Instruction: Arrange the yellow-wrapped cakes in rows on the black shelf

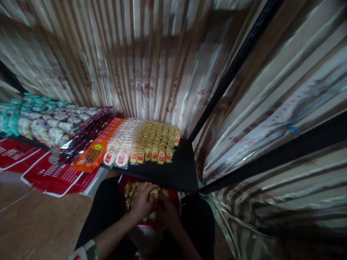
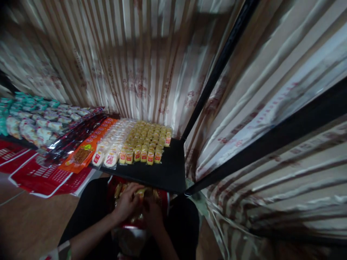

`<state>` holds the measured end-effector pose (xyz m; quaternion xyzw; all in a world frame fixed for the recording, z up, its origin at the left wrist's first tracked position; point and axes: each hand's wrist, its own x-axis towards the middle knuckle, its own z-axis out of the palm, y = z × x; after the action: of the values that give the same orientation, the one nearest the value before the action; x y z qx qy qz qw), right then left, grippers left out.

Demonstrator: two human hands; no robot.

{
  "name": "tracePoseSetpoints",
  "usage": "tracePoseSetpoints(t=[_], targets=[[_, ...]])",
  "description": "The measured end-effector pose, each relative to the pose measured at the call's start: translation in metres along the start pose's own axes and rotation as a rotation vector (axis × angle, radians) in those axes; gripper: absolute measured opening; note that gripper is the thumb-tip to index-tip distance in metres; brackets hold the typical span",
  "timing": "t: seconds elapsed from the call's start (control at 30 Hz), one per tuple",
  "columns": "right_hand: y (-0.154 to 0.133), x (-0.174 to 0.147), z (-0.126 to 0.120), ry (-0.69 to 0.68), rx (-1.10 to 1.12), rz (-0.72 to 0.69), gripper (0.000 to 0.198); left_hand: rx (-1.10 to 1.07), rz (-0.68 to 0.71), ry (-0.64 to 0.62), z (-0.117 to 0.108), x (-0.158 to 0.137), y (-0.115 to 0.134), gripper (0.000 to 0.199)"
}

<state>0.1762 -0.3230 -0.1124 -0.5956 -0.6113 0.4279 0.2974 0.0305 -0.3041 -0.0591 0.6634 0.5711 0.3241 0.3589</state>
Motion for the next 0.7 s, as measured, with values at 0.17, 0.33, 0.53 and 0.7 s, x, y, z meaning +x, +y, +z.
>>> tracePoseSetpoints(t=[0.17, 0.33, 0.53, 0.7], targets=[[-0.018, 0.0, -0.025, 0.142, 0.13, -0.023, 0.031, -0.028, 0.124, -0.015, 0.003, 0.021, 0.035, 0.034], [-0.021, 0.014, -0.042, 0.291, 0.393, 0.025, 0.045, -0.016, 0.239, -0.025, 0.017, 0.051, 0.061, 0.032], [-0.013, 0.049, -0.069, 0.52, 0.367, 0.113, 0.057, 0.057, 0.235, 0.01, 0.044, 0.08, 0.075, 0.047], [0.001, 0.088, -0.092, 0.591, 0.383, 0.071, 0.05, 0.047, 0.268, 0.032, 0.076, 0.09, 0.078, 0.051]])
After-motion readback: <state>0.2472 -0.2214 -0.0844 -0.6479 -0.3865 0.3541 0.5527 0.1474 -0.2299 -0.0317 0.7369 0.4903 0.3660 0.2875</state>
